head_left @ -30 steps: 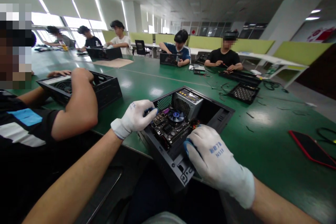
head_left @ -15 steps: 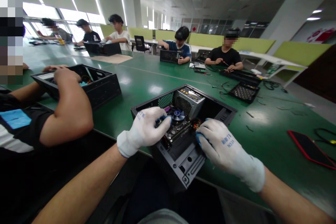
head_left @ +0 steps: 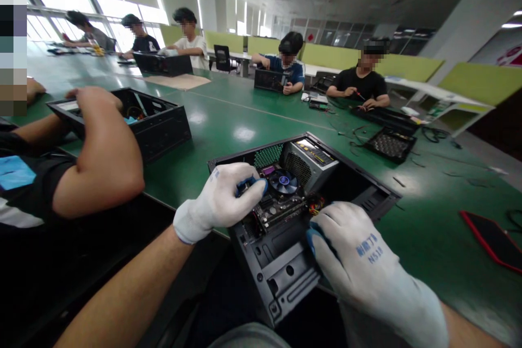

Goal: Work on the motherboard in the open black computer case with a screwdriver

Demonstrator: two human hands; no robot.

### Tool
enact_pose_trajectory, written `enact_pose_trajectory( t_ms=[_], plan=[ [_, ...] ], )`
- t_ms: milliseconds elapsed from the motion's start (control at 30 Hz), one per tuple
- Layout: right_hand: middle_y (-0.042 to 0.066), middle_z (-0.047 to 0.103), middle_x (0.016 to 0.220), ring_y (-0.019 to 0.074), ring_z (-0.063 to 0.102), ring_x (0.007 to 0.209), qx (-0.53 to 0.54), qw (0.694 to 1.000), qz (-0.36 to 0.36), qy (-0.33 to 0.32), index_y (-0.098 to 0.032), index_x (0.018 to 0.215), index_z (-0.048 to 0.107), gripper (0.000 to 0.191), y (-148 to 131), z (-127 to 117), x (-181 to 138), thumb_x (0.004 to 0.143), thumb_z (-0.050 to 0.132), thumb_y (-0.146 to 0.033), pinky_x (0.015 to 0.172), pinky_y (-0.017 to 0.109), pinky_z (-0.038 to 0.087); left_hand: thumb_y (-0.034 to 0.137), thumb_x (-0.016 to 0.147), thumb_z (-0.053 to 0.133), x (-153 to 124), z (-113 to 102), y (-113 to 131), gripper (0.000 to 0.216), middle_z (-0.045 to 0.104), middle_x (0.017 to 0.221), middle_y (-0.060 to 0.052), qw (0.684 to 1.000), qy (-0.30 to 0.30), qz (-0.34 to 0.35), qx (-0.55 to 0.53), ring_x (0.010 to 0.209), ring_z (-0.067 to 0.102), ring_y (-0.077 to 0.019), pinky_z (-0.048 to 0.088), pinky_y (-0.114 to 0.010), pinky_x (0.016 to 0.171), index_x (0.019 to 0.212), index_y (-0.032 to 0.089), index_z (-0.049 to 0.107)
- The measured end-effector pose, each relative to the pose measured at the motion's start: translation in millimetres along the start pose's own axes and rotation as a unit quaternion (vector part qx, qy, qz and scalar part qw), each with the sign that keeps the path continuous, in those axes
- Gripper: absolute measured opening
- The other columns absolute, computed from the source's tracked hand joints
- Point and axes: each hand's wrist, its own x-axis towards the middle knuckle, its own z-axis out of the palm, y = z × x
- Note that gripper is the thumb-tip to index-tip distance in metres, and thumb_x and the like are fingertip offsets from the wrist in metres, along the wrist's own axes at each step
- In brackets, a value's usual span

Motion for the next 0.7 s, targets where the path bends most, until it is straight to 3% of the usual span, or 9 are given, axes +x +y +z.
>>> enact_pose_trajectory(
  t_ms=[133, 233, 367, 433, 533, 700],
  plan=[
    [0.007, 0.066, 0.088, 0.0225, 0.06, 0.085, 0.014, 0.995, 0.005, -0.1, -0.021, 0.088, 0.065, 0.033, 6.5, -11.5, 18.3, 0.101, 0.05, -0.047, 0.081, 0.038, 0.045, 0.029, 0.094, 0.059, 2.4, -1.5, -3.3, 0.021, 0.063, 0.071, 0.002, 1.0, -0.014, -0.008, 0.003, 0.065, 0.056, -0.0113, 0.042, -0.026, 0.066, 0.076, 0.018, 0.062],
    [0.009, 0.071, 0.096, 0.0246, 0.065, 0.093, -0.053, 0.986, 0.015, -0.159, -0.02, 0.097, 0.069, 0.041, 20.1, -14.2, 50.0, 0.1, 0.049, -0.056, 0.084, 0.036, 0.046, 0.03, 0.094, 0.059, 2.7, -1.4, -3.0, 0.021, 0.064, 0.072, 0.001, 1.0, -0.013, -0.008, 0.009, 0.065, 0.056, -0.0121, 0.043, -0.027, 0.065, 0.077, 0.017, 0.063],
    [0.015, 0.073, 0.101, 0.0306, 0.069, 0.096, -0.195, 0.953, 0.023, -0.23, -0.017, 0.105, 0.073, 0.047, 43.8, 4.6, 102.7, 0.097, 0.051, -0.058, 0.081, 0.038, 0.047, 0.03, 0.093, 0.059, 2.4, -0.9, -2.1, 0.021, 0.064, 0.073, 0.0, 1.0, -0.013, -0.007, 0.008, 0.066, 0.057, -0.0126, 0.043, -0.028, 0.066, 0.077, 0.017, 0.064],
    [0.016, 0.074, 0.108, 0.032, 0.071, 0.099, -0.208, 0.929, 0.007, -0.305, -0.017, 0.112, 0.073, 0.048, 51.4, 20.1, 122.9, 0.093, 0.057, -0.058, 0.079, 0.037, 0.049, 0.03, 0.093, 0.059, 2.1, -0.8, -1.9, 0.022, 0.063, 0.071, 0.001, 1.0, -0.01, -0.01, 0.01, 0.065, 0.056, -0.0125, 0.042, -0.028, 0.065, 0.076, 0.017, 0.063],
    [0.017, 0.075, 0.114, 0.034, 0.072, 0.102, -0.229, 0.884, -0.028, -0.406, -0.015, 0.118, 0.074, 0.048, 52.7, 41.7, 139.1, 0.087, 0.066, -0.051, 0.081, 0.039, 0.051, 0.031, 0.093, 0.059, 1.3, -0.6, -2.2, 0.024, 0.061, 0.069, 0.001, 1.0, -0.006, -0.012, 0.012, 0.064, 0.055, -0.0121, 0.041, -0.028, 0.063, 0.074, 0.017, 0.062],
    [0.019, 0.076, 0.11, 0.0318, 0.073, 0.102, -0.252, 0.863, -0.071, -0.432, -0.011, 0.109, 0.077, 0.028, 45.4, 58.5, 144.6, 0.093, 0.056, -0.022, 0.083, 0.038, 0.051, 0.031, 0.093, 0.059, 0.0, 0.1, -4.0, 0.022, 0.064, 0.072, 0.0, 1.0, -0.006, -0.01, 0.005, 0.066, 0.056, -0.013, 0.043, -0.028, 0.065, 0.077, 0.018, 0.063]
  ],
)
